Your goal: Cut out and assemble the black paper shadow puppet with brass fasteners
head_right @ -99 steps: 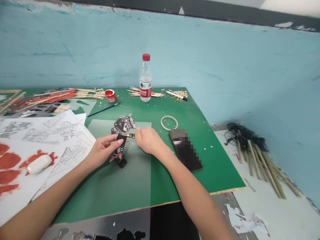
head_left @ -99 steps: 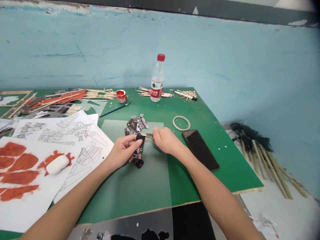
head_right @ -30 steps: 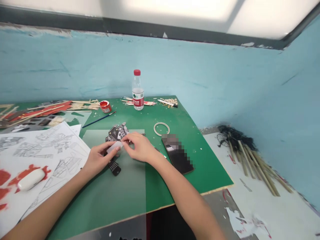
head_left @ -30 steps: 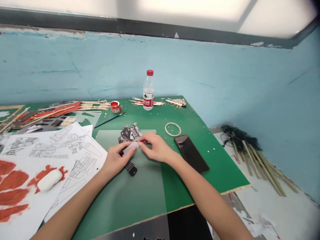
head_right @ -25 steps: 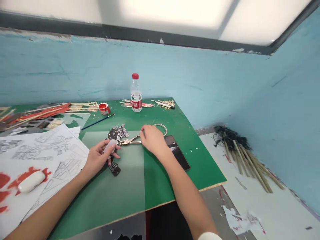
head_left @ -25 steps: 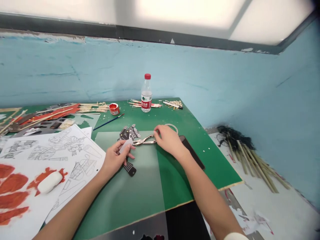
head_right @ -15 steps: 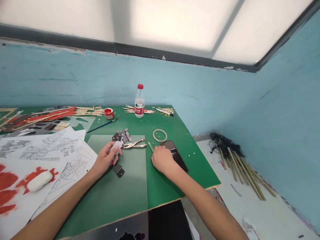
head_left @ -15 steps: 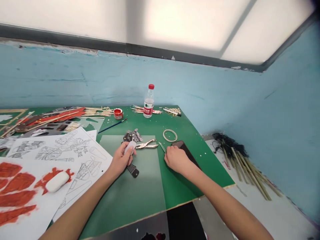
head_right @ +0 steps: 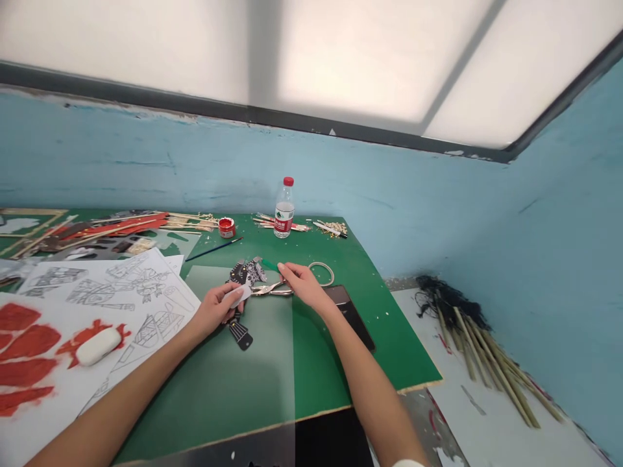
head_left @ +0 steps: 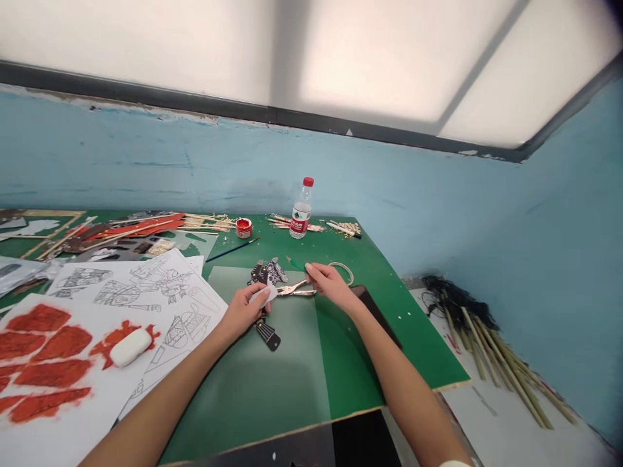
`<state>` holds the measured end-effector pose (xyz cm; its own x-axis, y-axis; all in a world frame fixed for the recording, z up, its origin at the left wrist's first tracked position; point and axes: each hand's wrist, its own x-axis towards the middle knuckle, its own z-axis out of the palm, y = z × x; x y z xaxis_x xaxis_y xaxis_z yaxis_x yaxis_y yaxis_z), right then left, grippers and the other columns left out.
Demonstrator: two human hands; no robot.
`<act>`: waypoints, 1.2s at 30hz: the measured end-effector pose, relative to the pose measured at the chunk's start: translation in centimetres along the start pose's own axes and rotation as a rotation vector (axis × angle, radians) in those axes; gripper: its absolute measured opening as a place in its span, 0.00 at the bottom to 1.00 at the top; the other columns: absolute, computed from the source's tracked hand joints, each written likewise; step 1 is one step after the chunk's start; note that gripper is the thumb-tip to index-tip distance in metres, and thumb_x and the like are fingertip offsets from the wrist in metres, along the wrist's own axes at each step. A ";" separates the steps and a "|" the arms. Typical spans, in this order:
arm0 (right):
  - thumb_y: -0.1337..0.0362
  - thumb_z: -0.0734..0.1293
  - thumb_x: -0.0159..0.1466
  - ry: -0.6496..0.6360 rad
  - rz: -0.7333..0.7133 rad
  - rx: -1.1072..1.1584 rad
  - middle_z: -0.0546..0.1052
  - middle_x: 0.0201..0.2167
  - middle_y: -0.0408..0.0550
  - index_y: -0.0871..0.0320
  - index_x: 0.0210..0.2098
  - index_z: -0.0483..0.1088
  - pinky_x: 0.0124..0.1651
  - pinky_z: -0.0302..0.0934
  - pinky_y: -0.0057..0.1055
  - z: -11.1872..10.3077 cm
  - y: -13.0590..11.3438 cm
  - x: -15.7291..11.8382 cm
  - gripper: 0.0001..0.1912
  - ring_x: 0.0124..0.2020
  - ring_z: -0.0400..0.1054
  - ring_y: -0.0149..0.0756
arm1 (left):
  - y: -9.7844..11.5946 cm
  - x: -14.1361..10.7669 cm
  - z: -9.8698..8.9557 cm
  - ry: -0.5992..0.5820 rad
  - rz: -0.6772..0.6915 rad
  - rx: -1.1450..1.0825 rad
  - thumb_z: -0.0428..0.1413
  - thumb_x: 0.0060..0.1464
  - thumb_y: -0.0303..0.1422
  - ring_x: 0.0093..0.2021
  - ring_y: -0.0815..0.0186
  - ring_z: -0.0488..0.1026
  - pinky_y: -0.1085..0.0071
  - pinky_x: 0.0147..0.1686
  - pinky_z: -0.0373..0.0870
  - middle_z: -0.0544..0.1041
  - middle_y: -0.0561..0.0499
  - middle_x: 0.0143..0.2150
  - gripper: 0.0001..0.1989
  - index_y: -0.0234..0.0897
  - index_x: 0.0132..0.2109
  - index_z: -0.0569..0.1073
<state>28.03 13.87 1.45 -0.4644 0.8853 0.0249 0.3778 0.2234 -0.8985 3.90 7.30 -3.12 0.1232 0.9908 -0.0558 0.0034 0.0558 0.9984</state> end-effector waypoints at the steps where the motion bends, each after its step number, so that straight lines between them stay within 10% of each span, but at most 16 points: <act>1: 0.40 0.57 0.72 -0.007 -0.009 0.013 0.54 0.20 0.34 0.55 0.29 0.63 0.27 0.49 0.28 0.2 0.4 0.0 0.27 0.21 0.49 0.30 | -0.2 0.2 -0.3 -0.021 0.004 0.032 0.57 0.59 0.50 0.17 0.74 0.58 0.76 0.18 0.53 0.73 0.56 0.24 0.19 0.36 0.37 0.73; 19: 0.55 0.63 0.72 -0.166 -0.145 -0.193 0.81 0.45 0.49 0.57 0.46 0.76 0.46 0.62 0.31 0.8 1.9 -1.4 0.14 0.42 0.72 0.38 | -0.2 0.5 -1.8 -0.183 -0.051 0.115 0.55 0.61 0.49 0.14 0.75 0.56 0.77 0.16 0.50 0.72 0.55 0.20 0.20 0.36 0.33 0.72; 36: 0.55 0.63 0.73 -0.190 -0.161 -0.295 0.77 0.31 0.44 0.56 0.37 0.77 0.31 0.51 0.27 1.0 2.1 -1.4 0.15 0.28 0.64 0.31 | -0.5 0.1 -1.8 -0.215 0.021 0.247 0.52 0.66 0.45 0.18 0.74 0.59 0.77 0.20 0.55 0.71 0.57 0.21 0.18 0.35 0.34 0.71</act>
<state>28.65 12.71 -0.91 -0.6660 0.7444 0.0488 0.4894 0.4854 -0.7245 2.13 7.62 -3.59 0.3327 0.9411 -0.0598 0.2364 -0.0219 0.9714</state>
